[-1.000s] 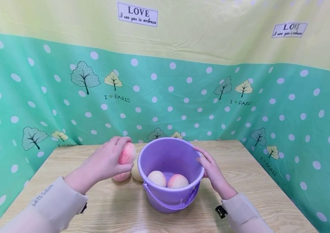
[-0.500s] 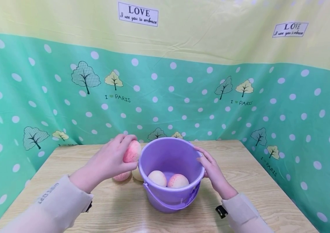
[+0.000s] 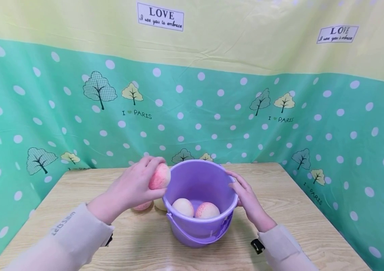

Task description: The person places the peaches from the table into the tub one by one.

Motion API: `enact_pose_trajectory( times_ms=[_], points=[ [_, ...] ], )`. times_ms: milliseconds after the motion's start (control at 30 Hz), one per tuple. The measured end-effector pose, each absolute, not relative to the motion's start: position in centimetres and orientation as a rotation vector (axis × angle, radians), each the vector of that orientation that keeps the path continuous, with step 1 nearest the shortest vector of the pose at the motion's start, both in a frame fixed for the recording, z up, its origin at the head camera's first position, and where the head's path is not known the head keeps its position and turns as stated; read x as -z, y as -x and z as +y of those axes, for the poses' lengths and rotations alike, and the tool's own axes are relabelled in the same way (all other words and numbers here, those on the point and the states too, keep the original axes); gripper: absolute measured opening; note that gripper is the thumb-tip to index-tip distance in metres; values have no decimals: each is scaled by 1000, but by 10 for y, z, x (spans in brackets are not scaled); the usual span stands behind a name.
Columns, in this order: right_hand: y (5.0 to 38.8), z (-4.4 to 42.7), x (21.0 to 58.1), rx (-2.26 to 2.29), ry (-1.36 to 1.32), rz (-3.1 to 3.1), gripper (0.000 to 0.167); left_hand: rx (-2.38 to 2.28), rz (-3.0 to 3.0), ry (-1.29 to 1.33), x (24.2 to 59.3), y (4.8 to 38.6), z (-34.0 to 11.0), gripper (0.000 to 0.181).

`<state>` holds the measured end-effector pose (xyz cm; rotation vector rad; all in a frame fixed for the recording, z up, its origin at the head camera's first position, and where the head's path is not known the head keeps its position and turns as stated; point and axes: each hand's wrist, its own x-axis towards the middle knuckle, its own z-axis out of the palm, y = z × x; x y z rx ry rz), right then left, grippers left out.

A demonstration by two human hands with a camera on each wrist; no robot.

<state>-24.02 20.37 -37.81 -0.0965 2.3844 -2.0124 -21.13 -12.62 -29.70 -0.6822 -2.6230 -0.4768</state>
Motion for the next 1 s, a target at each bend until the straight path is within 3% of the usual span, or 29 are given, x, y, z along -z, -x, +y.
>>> enact_pose_trajectory(
  times_ms=[1000],
  points=[
    [241,204,379,2006,91,2396,50,578,-2557,816,298,213,-95,71]
  ],
)
